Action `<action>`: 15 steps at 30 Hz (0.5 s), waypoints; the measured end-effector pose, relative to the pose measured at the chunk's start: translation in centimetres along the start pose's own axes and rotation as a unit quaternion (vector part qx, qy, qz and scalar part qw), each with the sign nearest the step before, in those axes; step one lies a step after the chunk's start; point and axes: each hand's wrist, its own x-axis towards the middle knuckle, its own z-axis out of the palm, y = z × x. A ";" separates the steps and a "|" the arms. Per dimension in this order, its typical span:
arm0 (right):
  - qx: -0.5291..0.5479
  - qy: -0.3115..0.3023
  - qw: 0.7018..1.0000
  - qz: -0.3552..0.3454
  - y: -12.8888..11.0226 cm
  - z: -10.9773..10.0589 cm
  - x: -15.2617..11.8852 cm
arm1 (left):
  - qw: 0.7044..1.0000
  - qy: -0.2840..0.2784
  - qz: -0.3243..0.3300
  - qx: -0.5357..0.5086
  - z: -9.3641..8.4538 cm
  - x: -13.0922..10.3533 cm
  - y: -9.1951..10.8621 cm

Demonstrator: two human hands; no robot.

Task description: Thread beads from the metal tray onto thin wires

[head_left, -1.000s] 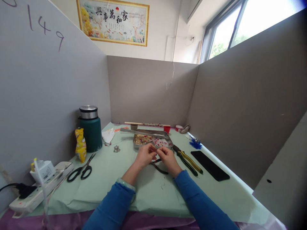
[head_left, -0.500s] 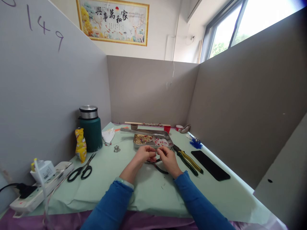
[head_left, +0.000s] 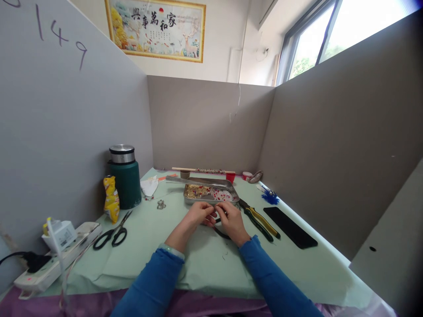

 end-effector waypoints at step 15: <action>0.010 0.008 1.000 0.026 -0.1 -0.1 0.3 | 0.999 -0.023 0.023 0.038 -0.1 0.4 -0.4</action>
